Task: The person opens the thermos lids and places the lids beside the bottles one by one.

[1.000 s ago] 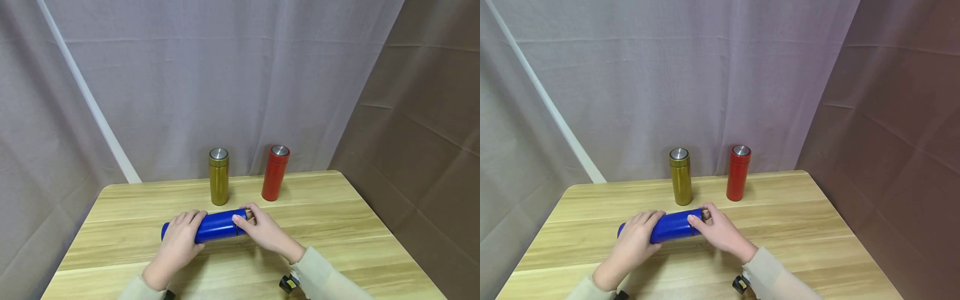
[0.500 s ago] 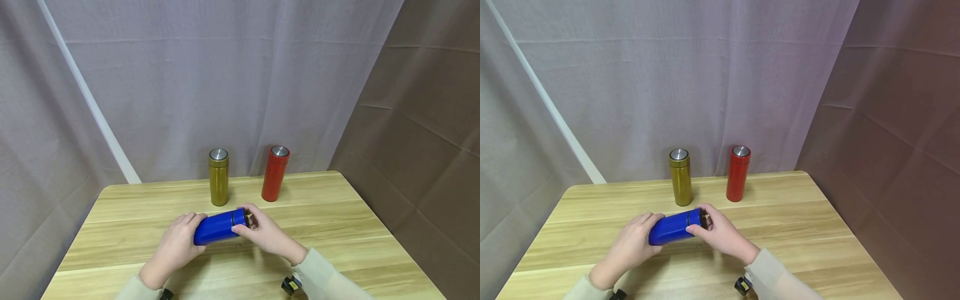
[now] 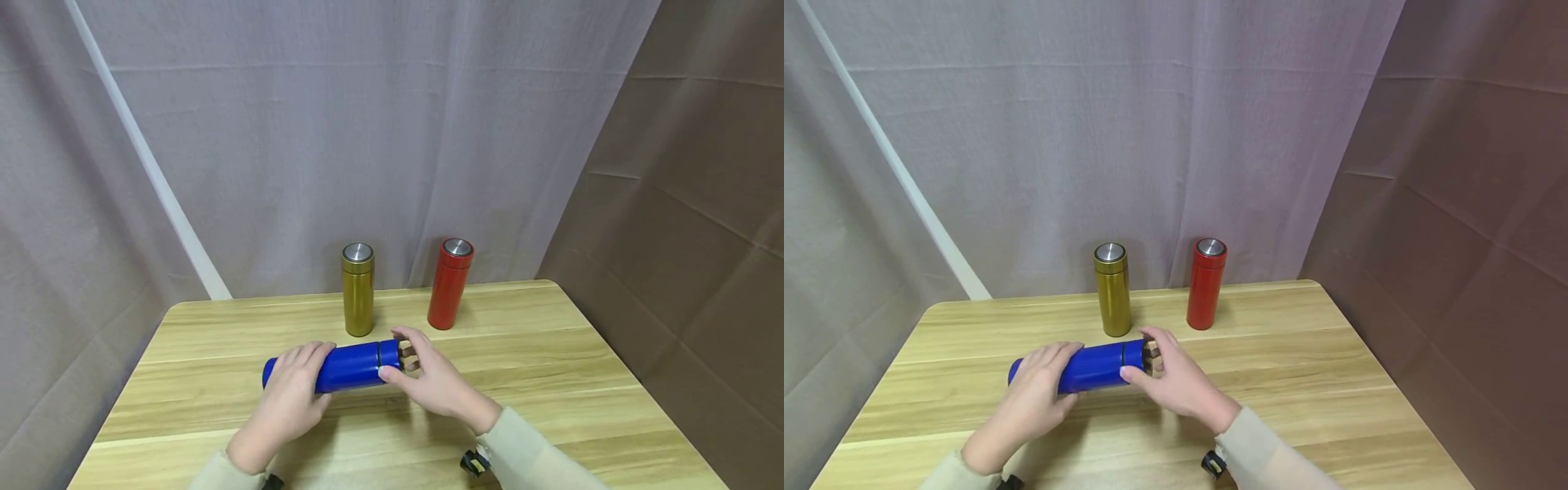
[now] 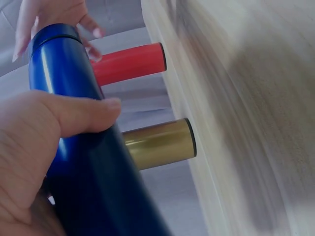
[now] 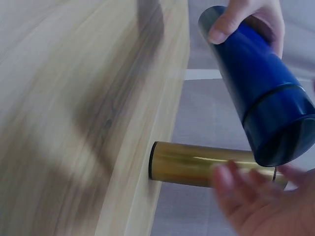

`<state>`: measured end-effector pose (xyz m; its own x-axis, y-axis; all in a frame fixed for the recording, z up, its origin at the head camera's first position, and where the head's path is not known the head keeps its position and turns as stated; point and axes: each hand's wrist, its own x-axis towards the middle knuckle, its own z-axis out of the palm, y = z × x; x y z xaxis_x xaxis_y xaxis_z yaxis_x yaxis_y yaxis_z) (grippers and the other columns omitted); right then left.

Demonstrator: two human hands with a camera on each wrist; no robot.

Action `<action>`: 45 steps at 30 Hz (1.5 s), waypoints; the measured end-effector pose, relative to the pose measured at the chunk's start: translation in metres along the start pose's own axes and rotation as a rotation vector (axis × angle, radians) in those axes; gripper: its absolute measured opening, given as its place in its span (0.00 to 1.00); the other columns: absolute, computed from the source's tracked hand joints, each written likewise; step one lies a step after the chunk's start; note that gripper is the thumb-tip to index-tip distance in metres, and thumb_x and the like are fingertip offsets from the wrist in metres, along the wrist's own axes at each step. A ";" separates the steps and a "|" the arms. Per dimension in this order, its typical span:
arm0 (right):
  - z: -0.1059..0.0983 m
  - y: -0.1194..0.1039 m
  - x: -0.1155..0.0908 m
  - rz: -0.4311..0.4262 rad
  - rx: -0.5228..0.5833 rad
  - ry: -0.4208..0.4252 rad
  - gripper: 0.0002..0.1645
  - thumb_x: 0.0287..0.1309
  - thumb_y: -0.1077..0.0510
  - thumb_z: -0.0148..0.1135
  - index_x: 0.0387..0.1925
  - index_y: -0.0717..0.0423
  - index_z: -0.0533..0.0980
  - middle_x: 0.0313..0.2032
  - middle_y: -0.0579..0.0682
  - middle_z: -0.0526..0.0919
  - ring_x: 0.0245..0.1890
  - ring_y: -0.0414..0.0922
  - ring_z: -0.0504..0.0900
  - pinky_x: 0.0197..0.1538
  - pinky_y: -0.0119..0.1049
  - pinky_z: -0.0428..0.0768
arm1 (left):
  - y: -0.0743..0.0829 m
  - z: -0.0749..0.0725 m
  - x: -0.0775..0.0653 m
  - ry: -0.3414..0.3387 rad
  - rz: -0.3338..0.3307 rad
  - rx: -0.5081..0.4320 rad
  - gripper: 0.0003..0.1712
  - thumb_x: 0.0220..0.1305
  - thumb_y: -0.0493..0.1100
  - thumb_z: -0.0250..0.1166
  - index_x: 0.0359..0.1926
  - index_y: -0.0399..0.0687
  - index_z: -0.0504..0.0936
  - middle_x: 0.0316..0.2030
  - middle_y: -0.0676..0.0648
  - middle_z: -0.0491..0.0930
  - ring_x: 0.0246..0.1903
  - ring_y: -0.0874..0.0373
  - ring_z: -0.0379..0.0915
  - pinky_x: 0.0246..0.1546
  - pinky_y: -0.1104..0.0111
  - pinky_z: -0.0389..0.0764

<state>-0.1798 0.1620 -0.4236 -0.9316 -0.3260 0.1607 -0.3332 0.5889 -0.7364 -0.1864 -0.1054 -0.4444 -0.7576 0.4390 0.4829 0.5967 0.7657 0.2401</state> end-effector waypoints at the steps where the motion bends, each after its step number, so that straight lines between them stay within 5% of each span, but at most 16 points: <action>1: 0.000 0.000 0.001 0.028 0.004 0.000 0.40 0.59 0.31 0.57 0.67 0.43 0.62 0.55 0.45 0.72 0.45 0.42 0.76 0.46 0.42 0.78 | 0.000 0.000 0.000 0.009 0.005 0.011 0.44 0.40 0.43 0.77 0.62 0.47 0.72 0.54 0.45 0.76 0.55 0.46 0.70 0.59 0.50 0.64; 6: 0.001 0.001 0.004 0.084 -0.009 -0.025 0.34 0.60 0.29 0.53 0.55 0.49 0.70 0.34 0.46 0.77 0.33 0.41 0.75 0.36 0.37 0.75 | 0.000 0.000 0.000 0.043 0.034 0.035 0.44 0.39 0.41 0.77 0.62 0.47 0.72 0.55 0.44 0.75 0.55 0.46 0.69 0.59 0.51 0.64; 9: 0.000 0.002 0.004 0.084 0.031 -0.027 0.32 0.58 0.31 0.57 0.52 0.48 0.71 0.31 0.46 0.75 0.31 0.42 0.74 0.33 0.36 0.74 | -0.001 0.001 0.000 0.049 0.041 0.038 0.44 0.39 0.41 0.78 0.62 0.47 0.72 0.54 0.44 0.75 0.55 0.46 0.70 0.59 0.51 0.64; 16: 0.000 0.001 0.002 0.041 0.083 -0.046 0.34 0.55 0.34 0.64 0.58 0.45 0.68 0.39 0.45 0.78 0.37 0.43 0.77 0.40 0.39 0.78 | -0.004 0.000 0.000 0.035 0.037 0.026 0.45 0.38 0.41 0.78 0.62 0.47 0.72 0.54 0.45 0.75 0.54 0.46 0.70 0.59 0.51 0.64; 25: 0.001 -0.001 -0.002 -0.132 -0.071 -0.072 0.41 0.56 0.43 0.68 0.66 0.43 0.58 0.57 0.42 0.68 0.52 0.42 0.74 0.52 0.44 0.77 | -0.007 0.000 -0.002 -0.011 0.012 -0.033 0.44 0.38 0.43 0.78 0.61 0.44 0.73 0.51 0.47 0.76 0.53 0.47 0.71 0.58 0.51 0.66; 34: 0.001 0.000 0.003 -0.024 0.032 -0.013 0.45 0.54 0.33 0.64 0.68 0.41 0.59 0.63 0.45 0.69 0.62 0.43 0.68 0.62 0.46 0.69 | -0.007 0.001 -0.003 -0.012 0.024 -0.008 0.45 0.38 0.44 0.79 0.62 0.46 0.73 0.52 0.46 0.76 0.53 0.48 0.71 0.59 0.52 0.64; 40: 0.001 0.000 0.005 0.086 0.018 -0.046 0.36 0.62 0.32 0.54 0.63 0.48 0.66 0.49 0.47 0.76 0.47 0.43 0.76 0.49 0.43 0.77 | -0.007 0.001 -0.003 0.017 0.050 0.028 0.46 0.37 0.42 0.78 0.62 0.47 0.72 0.54 0.45 0.75 0.54 0.47 0.70 0.60 0.53 0.63; 45: 0.003 0.004 0.006 0.086 0.006 -0.037 0.32 0.60 0.30 0.55 0.54 0.48 0.72 0.36 0.45 0.76 0.36 0.41 0.75 0.39 0.38 0.75 | -0.008 0.001 -0.003 0.032 0.056 0.031 0.45 0.38 0.42 0.78 0.62 0.47 0.72 0.54 0.45 0.74 0.54 0.47 0.70 0.59 0.53 0.63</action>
<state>-0.1858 0.1602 -0.4279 -0.9506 -0.3019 0.0723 -0.2512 0.6113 -0.7504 -0.1896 -0.1122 -0.4487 -0.7141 0.4671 0.5215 0.6294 0.7544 0.1862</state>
